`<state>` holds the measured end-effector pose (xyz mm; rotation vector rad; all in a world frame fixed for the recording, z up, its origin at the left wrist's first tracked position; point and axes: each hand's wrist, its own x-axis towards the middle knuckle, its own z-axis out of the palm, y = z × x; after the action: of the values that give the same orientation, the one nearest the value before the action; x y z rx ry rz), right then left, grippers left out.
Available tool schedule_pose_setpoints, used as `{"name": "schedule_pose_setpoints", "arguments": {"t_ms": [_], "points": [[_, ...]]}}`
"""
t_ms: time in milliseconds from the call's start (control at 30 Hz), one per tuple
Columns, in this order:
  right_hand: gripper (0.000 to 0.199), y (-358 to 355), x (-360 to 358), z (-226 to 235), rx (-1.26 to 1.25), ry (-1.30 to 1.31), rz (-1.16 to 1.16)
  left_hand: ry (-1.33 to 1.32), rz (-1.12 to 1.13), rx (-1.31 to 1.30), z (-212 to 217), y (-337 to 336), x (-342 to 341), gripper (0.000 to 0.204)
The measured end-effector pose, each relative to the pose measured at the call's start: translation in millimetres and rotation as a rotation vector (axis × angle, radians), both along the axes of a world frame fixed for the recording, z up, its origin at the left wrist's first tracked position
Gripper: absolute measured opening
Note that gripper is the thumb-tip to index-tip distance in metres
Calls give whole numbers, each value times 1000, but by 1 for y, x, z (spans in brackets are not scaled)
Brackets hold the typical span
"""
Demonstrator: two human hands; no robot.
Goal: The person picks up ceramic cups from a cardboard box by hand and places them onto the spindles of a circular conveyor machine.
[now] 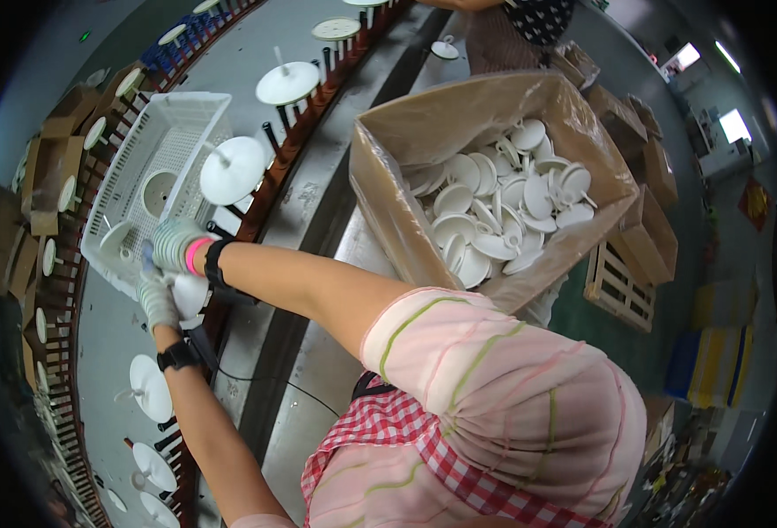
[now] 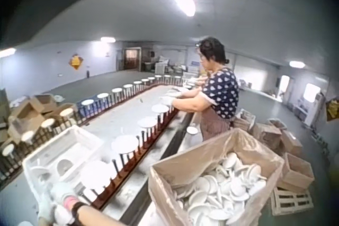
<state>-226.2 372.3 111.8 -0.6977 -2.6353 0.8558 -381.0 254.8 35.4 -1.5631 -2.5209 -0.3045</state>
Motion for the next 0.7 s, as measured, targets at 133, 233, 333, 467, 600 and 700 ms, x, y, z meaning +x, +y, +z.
{"name": "schedule_pose_setpoints", "arguments": {"t_ms": [133,233,333,467,600,700], "points": [[38,-14,47,-22,91,136,109,-504,357,178,29,14,56,37],[45,-27,126,-24,290,91,392,-470,339,320,30,-42,69,37],[39,9,226,26,-130,-141,854,-37,126,448,43,-79,153,42],[42,110,380,32,-849,-164,330,-87,66,288,-1,-146,231,46],[40,191,446,-58,-783,-574,-178,-405,346,138,-77,-219,275,46],[39,198,437,-146,-140,-575,-144,-599,418,88,-61,-205,298,46]]}}
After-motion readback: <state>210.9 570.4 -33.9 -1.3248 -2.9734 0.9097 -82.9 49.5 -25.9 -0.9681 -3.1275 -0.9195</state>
